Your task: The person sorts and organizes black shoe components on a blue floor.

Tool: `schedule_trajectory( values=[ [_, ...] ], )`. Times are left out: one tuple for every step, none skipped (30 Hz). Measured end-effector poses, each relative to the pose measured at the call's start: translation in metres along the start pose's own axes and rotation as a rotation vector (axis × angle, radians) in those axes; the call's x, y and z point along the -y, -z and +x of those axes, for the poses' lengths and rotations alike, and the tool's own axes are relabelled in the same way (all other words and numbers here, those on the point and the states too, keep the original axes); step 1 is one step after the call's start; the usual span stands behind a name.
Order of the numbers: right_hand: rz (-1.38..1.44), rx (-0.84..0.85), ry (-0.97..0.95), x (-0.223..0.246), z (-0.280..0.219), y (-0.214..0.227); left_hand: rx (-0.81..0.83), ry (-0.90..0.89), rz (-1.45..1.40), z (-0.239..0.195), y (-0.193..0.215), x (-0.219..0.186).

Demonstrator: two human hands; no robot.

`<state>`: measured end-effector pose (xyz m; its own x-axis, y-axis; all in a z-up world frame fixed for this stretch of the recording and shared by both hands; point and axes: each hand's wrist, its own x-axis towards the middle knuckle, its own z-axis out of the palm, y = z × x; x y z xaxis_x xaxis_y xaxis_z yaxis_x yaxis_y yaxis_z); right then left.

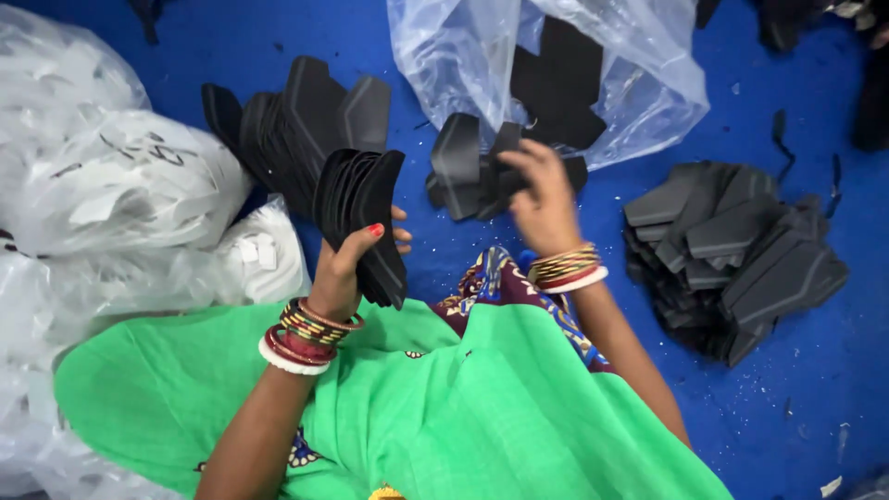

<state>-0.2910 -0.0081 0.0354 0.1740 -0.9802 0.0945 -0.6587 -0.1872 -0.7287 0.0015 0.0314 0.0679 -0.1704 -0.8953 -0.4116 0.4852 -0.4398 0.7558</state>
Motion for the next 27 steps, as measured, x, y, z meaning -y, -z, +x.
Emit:
schedule_trajectory(
  values=[
    [0.157, -0.043, -0.172, -0.003, -0.001, 0.010, 0.012, 0.030, 0.017, 0.002, 0.004, 0.004],
    [0.313, -0.084, -0.346, -0.006, -0.001, 0.020, 0.024, 0.061, 0.034, 0.004, 0.009, 0.008],
    [0.312, -0.077, -0.354, -0.020, -0.009, 0.021, 0.019, 0.068, 0.031, 0.009, 0.013, 0.015],
    [0.150, -0.090, -0.333, -0.034, -0.018, 0.023, 0.018, 0.101, 0.025, 0.014, 0.016, 0.021],
    [-0.008, -0.104, -0.306, -0.047, -0.023, 0.023, 0.016, 0.127, 0.023, 0.021, 0.021, 0.025],
    [-0.005, -0.099, -0.307, -0.042, -0.024, 0.020, 0.011, 0.129, 0.023, 0.025, 0.020, 0.024],
    [-0.061, -0.113, -0.328, -0.036, -0.025, 0.017, 0.006, 0.128, 0.027, 0.029, 0.020, 0.023],
    [-0.116, -0.127, -0.348, -0.031, -0.026, 0.014, 0.000, 0.127, 0.031, 0.033, 0.019, 0.023],
    [-0.118, -0.124, -0.352, -0.040, -0.029, 0.009, 0.000, 0.132, 0.028, 0.034, 0.020, 0.021],
    [-0.263, -0.290, -0.275, -0.050, -0.033, 0.005, -0.011, 0.132, 0.025, 0.036, 0.020, 0.020],
    [-0.406, -0.453, -0.191, -0.059, -0.038, -0.001, -0.021, 0.134, 0.024, 0.038, 0.020, 0.018],
    [-0.408, -0.452, -0.197, -0.076, -0.045, -0.002, -0.020, 0.140, 0.024, 0.037, 0.023, 0.021],
    [-0.417, -0.401, -0.391, -0.093, -0.051, -0.004, -0.018, 0.161, -0.002, 0.037, 0.026, 0.023],
    [-0.421, -0.343, -0.582, -0.110, -0.057, -0.006, -0.016, 0.182, -0.028, 0.038, 0.029, 0.024],
    [-0.425, -0.345, -0.591, -0.108, -0.055, -0.007, -0.011, 0.189, -0.027, 0.037, 0.031, 0.025],
    [-0.171, -0.354, -0.726, -0.105, -0.054, -0.008, -0.025, 0.208, -0.021, 0.037, 0.031, 0.027],
    [0.085, -0.357, -0.847, -0.104, -0.051, -0.007, -0.039, 0.224, -0.016, 0.038, 0.031, 0.028],
    [0.081, -0.362, -0.851, -0.137, -0.060, -0.011, -0.033, 0.228, -0.018, 0.039, 0.028, 0.027],
    [0.227, -0.458, -0.687, -0.168, -0.070, -0.018, -0.025, 0.199, 0.012, 0.037, 0.026, 0.026],
    [0.370, -0.549, -0.517, -0.200, -0.081, -0.025, -0.016, 0.169, 0.042, 0.036, 0.024, 0.024],
    [0.369, -0.552, -0.521, -0.170, -0.069, -0.011, -0.013, 0.173, 0.044, 0.035, 0.024, 0.026],
    [0.630, -0.592, -0.678, -0.139, -0.057, 0.004, 0.003, 0.138, 0.040, 0.035, 0.025, 0.028],
    [0.892, -0.625, -0.828, -0.110, -0.043, 0.019, 0.020, 0.101, 0.034, 0.035, 0.026, 0.030],
    [0.891, -0.627, -0.827, -0.109, -0.045, 0.024, 0.022, 0.101, 0.033, 0.037, 0.024, 0.034],
    [0.888, -0.609, -0.651, -0.109, -0.045, 0.026, 0.039, 0.058, 0.030, 0.037, 0.024, 0.038],
    [0.883, -0.586, -0.476, -0.109, -0.046, 0.028, 0.055, 0.014, 0.028, 0.037, 0.025, 0.041],
    [0.889, -0.573, -0.479, -0.081, -0.041, 0.026, 0.042, 0.012, 0.028, 0.034, 0.018, 0.041]
  ],
)
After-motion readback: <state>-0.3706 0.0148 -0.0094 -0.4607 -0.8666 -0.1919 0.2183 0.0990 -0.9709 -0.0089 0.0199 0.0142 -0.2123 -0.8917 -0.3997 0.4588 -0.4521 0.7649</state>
